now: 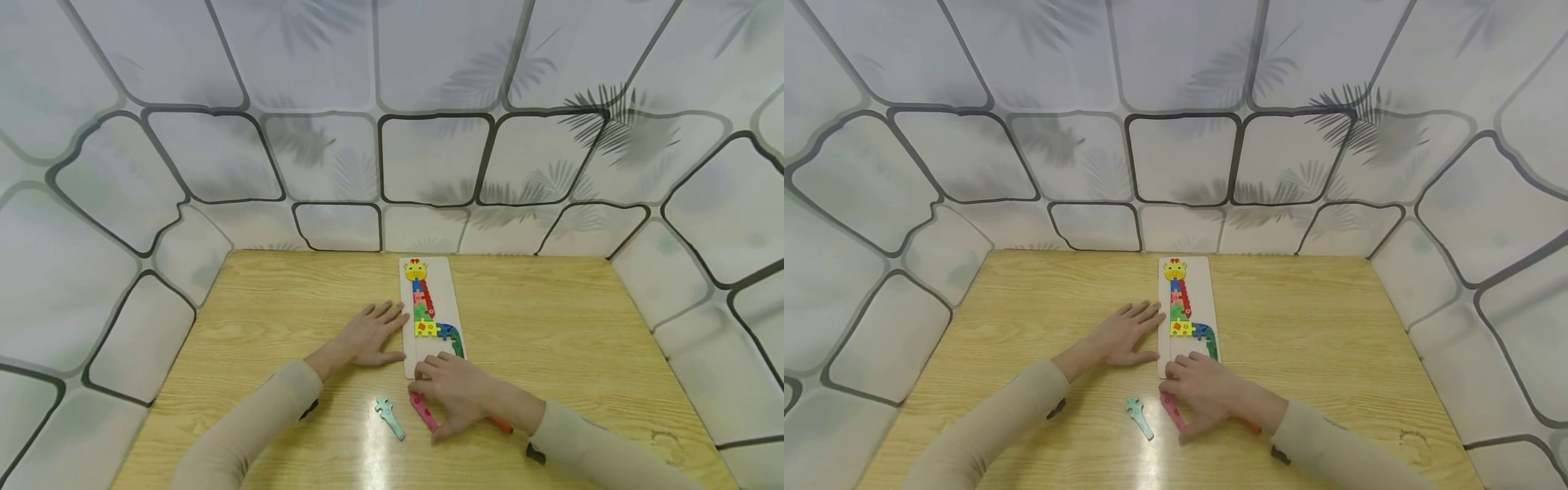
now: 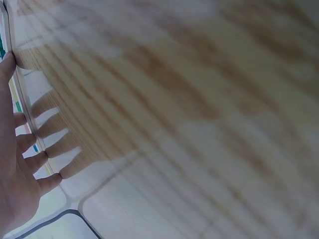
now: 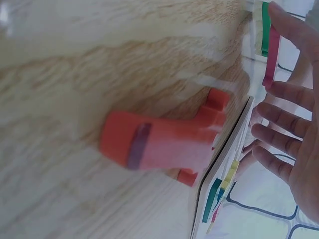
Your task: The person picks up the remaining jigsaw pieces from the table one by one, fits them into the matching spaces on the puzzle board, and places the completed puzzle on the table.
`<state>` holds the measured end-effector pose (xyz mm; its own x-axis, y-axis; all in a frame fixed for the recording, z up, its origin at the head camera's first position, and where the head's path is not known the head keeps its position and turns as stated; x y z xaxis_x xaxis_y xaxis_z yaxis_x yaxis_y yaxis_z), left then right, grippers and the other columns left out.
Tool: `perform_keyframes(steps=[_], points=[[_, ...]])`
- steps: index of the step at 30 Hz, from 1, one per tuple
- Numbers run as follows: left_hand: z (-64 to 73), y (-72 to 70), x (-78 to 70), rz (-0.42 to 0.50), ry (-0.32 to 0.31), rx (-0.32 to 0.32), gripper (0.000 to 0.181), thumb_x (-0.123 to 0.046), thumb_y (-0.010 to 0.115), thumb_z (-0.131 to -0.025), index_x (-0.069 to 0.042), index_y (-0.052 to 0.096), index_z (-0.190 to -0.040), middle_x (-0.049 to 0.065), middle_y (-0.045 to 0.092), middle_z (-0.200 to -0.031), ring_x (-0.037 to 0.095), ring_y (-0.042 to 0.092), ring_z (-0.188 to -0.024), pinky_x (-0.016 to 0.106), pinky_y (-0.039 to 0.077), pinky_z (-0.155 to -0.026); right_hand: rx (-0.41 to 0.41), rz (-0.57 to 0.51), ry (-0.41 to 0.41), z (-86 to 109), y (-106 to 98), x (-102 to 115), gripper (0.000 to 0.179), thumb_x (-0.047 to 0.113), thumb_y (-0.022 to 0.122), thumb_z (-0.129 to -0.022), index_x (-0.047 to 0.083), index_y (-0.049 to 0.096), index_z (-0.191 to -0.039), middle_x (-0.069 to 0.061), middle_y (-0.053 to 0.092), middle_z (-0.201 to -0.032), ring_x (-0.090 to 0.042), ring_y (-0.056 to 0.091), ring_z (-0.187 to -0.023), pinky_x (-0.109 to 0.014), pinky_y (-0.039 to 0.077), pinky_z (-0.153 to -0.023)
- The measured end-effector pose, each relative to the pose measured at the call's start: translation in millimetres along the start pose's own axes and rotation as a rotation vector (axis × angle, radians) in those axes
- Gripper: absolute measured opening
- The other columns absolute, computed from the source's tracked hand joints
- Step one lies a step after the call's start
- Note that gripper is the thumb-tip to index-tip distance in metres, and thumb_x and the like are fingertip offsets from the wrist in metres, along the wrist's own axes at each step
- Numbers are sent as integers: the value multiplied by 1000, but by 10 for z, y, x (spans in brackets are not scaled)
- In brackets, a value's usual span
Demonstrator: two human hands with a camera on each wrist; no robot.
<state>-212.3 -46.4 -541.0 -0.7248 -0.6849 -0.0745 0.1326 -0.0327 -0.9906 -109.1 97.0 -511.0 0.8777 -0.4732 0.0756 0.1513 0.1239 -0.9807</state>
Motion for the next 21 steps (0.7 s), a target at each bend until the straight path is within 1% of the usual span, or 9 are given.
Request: perform_keyframes(steps=[6, 10, 14, 21], points=[[2, -2, -4, 8, -2, 8, 88, -73, 41, -102, -18, 27, -169, 10, 22, -178, 36, 27, -164, 57, 29, -132, -33, 37, 3, 5, -16, -24, 89, 89, 62, -80, 25, 64, -142, 4, 64, -131, -16, 59, -118, -37, 53, -101], [1, -9, -5, 9, -2, 6, 88, -73, 42, -102, -18, 27, -169, 10, 22, -178, 37, 27, -163, 58, 29, -132, -48, 22, 23, 3, -26, -51, 90, 90, 62, -79, 25, 64, -140, 4, 65, -130, -16, 60, -118, -38, 53, -100], [0, -10, -3, 6, -1, 7, 88, -73, 42, -102, -18, 27, -169, 10, 22, -178, 37, 27, -163, 58, 30, -131, -37, 0, 51, 2, -32, -73, 88, 88, 64, -79, 24, 65, -140, 3, 65, -132, -17, 60, -119, -40, 53, -102], [-1, -17, -5, 4, -3, 7, 87, -73, 42, -102, -18, 28, -169, 10, 23, -178, 37, 28, -163, 58, 30, -131, -61, 19, 80, 8, -73, -99, 88, 88, 64, -79, 23, 66, -138, 2, 67, -130, -17, 60, -117, -40, 54, -100]])
Point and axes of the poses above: each hand's wrist, its own z-axis away from the middle knuckle, its own y-axis out of the palm, x = y × z, the point moved 7 cm from there along -z, towards the middle knuckle
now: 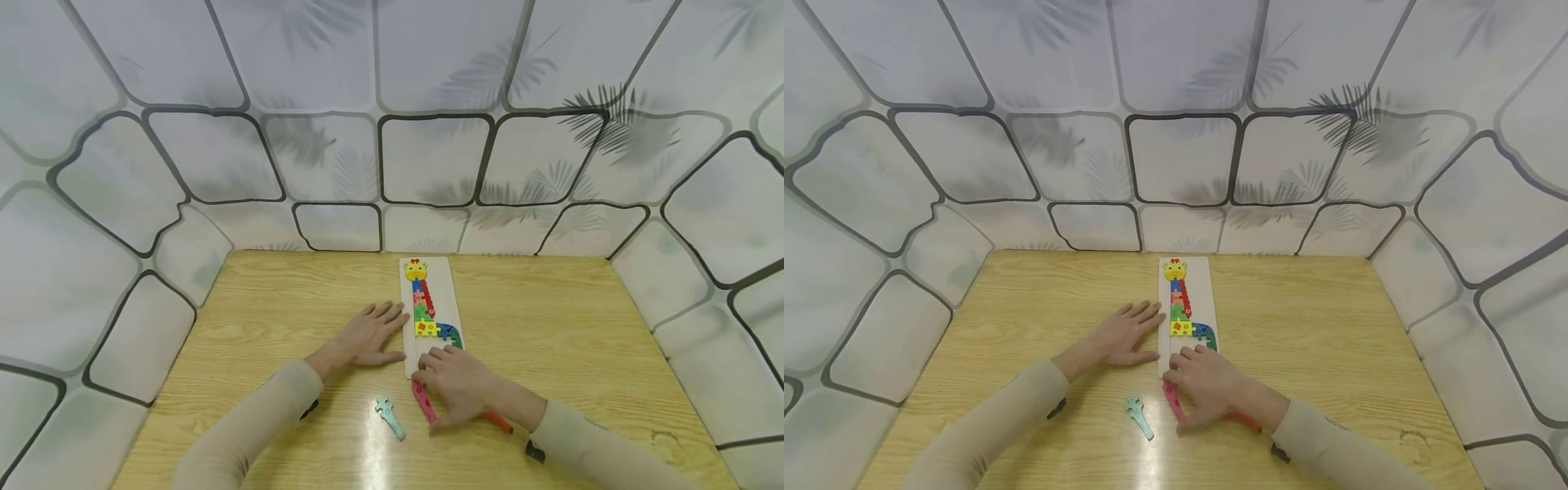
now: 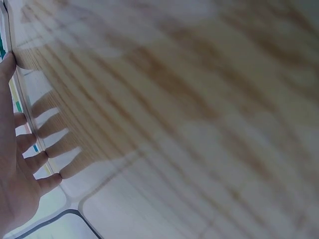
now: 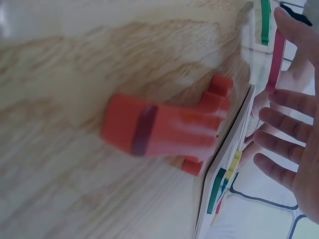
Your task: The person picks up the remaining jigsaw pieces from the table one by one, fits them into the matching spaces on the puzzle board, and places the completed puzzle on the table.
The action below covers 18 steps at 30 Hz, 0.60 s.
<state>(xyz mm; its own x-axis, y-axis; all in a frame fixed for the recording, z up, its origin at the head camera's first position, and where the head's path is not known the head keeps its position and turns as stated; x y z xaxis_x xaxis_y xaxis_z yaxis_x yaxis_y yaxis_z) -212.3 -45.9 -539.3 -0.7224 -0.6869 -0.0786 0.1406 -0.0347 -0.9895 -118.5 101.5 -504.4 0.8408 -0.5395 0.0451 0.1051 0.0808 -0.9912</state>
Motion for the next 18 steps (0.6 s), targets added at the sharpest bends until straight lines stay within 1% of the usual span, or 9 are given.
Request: perform_keyframes(steps=[7, 12, 18], points=[[5, -11, -2, 8, -1, -2, 88, -73, 43, -102, -17, 29, -168, 11, 24, -177, 36, 28, -163, 58, 31, -131, -14, 16, 41, -13, 15, -61, 90, 91, 62, -78, 23, 67, -136, 1, 68, -129, -19, 60, -117, -42, 55, -100], [9, -11, -3, 3, -4, -5, 87, -73, 43, -102, -18, 29, -168, 10, 24, -177, 36, 28, -163, 58, 31, -131, -34, 33, 56, -16, -10, -73, 90, 91, 63, -77, 22, 68, -135, 2, 68, -127, -18, 60, -115, -39, 55, -96], [12, -17, -9, 0, -8, -6, 87, -73, 42, -102, -18, 29, -168, 10, 24, -177, 36, 27, -163, 58, 30, -131, -40, 27, 82, -27, -30, -91, 89, 89, 64, -79, 21, 67, -136, 0, 68, -129, -20, 61, -117, -42, 57, -100]])
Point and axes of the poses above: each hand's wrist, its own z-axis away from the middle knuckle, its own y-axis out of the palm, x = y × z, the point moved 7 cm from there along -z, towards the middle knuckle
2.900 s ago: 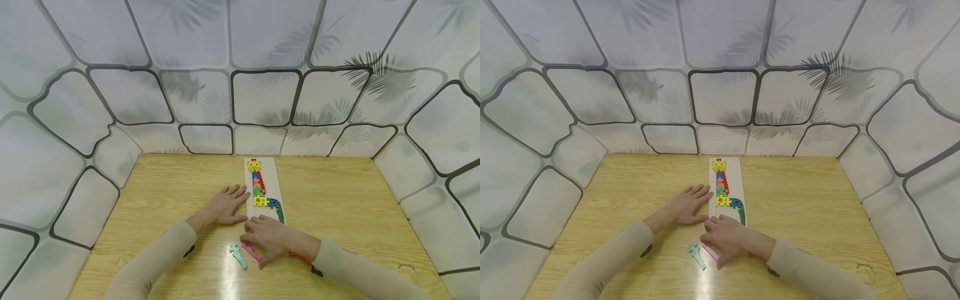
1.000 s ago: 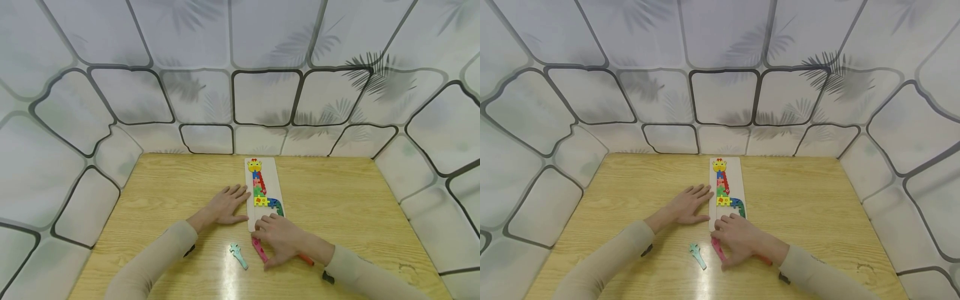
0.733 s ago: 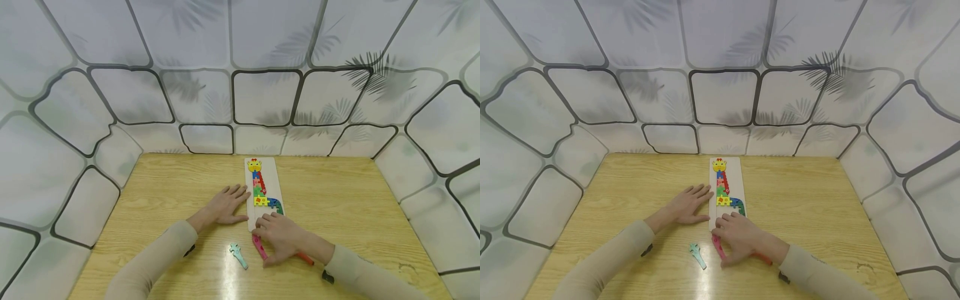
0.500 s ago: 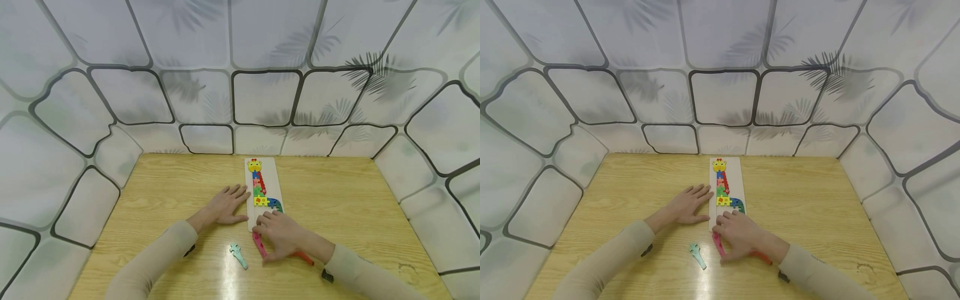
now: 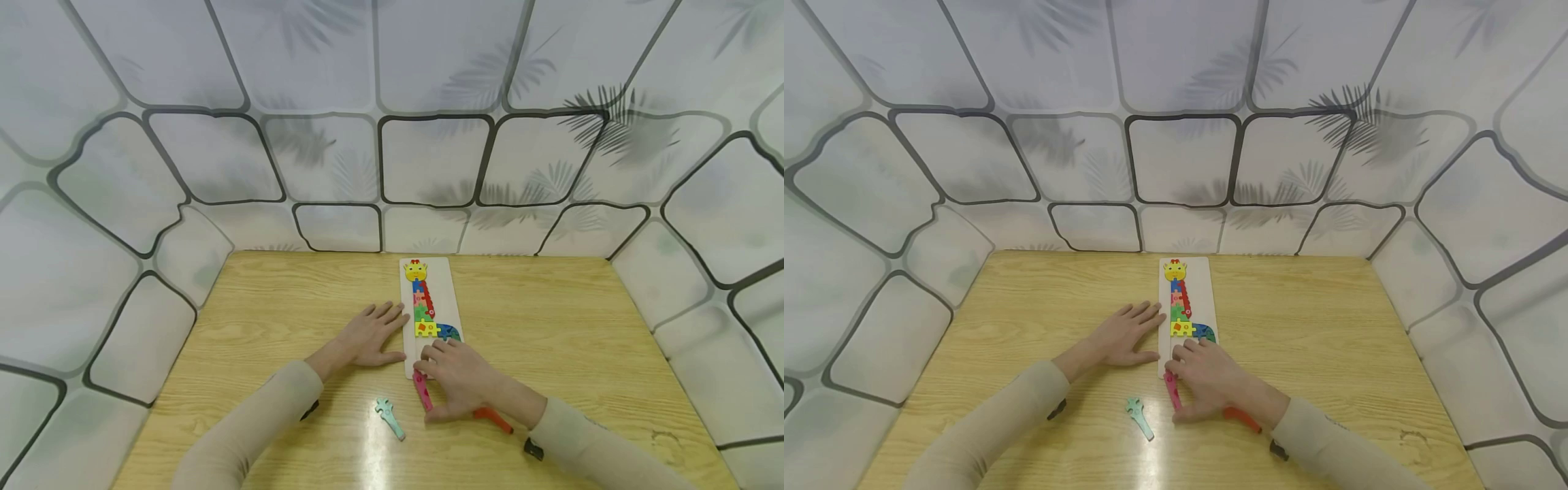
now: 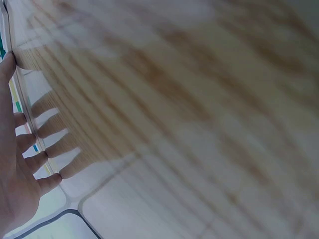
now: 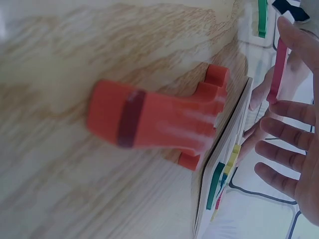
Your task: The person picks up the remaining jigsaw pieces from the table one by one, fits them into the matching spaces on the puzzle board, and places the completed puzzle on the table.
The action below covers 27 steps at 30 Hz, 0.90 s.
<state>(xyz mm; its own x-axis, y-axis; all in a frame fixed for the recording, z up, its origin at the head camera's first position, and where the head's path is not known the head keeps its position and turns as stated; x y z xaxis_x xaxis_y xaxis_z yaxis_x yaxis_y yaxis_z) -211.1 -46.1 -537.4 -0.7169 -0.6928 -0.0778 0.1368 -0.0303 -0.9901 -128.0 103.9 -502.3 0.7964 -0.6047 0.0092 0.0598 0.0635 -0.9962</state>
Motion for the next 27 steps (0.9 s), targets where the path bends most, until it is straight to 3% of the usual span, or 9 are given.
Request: perform_keyframes(steps=[11, 19, 27], points=[[0, -1, -3, 9, -5, 6, 86, -71, 44, -102, -18, 29, -168, 10, 23, -177, 35, 26, -164, 57, 29, -132, -39, 30, 40, -33, -44, -68, 89, 88, 64, -79, 21, 66, -137, -1, 68, -132, -23, 63, -123, -45, 57, -104], [-6, 9, 0, 2, -6, 11, 86, -73, 41, -103, -19, 28, -169, 9, 22, -178, 35, 26, -164, 57, 29, -132, -78, 55, 63, -62, -109, -107, 88, 89, 63, -79, 20, 68, -135, 0, 70, -128, -23, 63, -118, -44, 58, -99], [-5, 18, 8, -4, -8, 15, 86, -73, 41, -103, -19, 27, -169, 9, 21, -178, 34, 25, -164, 57, 29, -132, -70, 60, 89, -103, -85, -161, 89, 88, 64, -80, 20, 66, -137, -2, 69, -129, -26, 62, -121, -48, 58, -103]])
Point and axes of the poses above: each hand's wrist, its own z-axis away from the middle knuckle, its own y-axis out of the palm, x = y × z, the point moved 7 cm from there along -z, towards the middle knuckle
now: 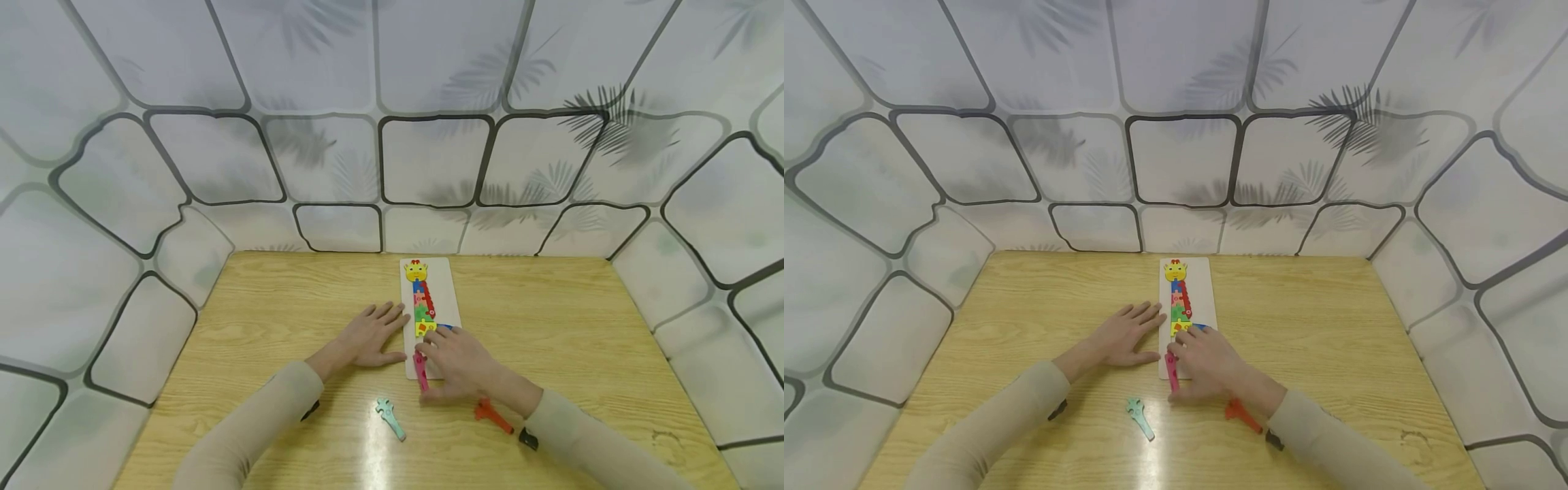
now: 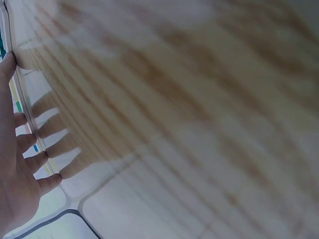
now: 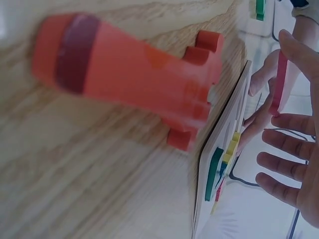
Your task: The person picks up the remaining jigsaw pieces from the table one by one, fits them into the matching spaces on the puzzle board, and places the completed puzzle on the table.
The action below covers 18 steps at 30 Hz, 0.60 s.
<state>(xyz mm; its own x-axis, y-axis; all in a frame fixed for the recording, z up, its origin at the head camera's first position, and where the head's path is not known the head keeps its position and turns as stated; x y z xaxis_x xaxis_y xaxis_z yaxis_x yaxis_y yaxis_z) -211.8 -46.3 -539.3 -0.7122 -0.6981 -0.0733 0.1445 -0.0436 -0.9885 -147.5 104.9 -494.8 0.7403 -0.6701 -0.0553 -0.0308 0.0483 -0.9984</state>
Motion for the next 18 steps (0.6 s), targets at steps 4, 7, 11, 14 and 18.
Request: perform_keyframes(steps=[4, 7, 11, 14, 18], points=[[-2, -3, -1, -1, 1, -7, 87, -73, 41, -102, -19, 28, -169, 9, 21, -178, 35, 26, -164, 57, 29, -132, -5, 5, 2, -22, 3, -29, 89, 88, 63, -80, 20, 66, -138, -2, 69, -128, -26, 63, -119, -46, 58, -101], [-6, 0, 3, -2, 2, -12, 87, -74, 41, -102, -19, 28, -169, 9, 22, -178, 35, 26, -164, 57, 30, -132, -5, 6, 4, -49, -4, -52, 90, 88, 64, -80, 19, 66, -137, -2, 69, -128, -25, 63, -116, -45, 59, -98], [-6, 1, 8, -6, 6, -21, 87, -74, 41, -102, -18, 29, -168, 9, 24, -177, 35, 28, -163, 58, 31, -131, 14, -2, 21, -90, -4, -92, 89, 85, 67, -79, 18, 66, -137, -4, 69, -130, -26, 63, -116, -45, 59, -98], [-5, 1, 8, -12, 8, -20, 87, -74, 41, -102, -18, 29, -168, 9, 24, -177, 35, 29, -163, 58, 32, -131, 32, -2, 31, -116, 16, -123, 90, 85, 67, -80, 17, 66, -139, -5, 69, -132, -27, 63, -119, -47, 59, -99], [-7, 7, 7, -19, 7, -11, 87, -74, 40, -102, -19, 29, -168, 9, 23, -177, 35, 28, -163, 57, 31, -131, 49, 0, 40, -142, 66, -165, 92, 87, 66, -80, 17, 66, -140, -7, 68, -135, -29, 63, -121, -48, 59, -99]])
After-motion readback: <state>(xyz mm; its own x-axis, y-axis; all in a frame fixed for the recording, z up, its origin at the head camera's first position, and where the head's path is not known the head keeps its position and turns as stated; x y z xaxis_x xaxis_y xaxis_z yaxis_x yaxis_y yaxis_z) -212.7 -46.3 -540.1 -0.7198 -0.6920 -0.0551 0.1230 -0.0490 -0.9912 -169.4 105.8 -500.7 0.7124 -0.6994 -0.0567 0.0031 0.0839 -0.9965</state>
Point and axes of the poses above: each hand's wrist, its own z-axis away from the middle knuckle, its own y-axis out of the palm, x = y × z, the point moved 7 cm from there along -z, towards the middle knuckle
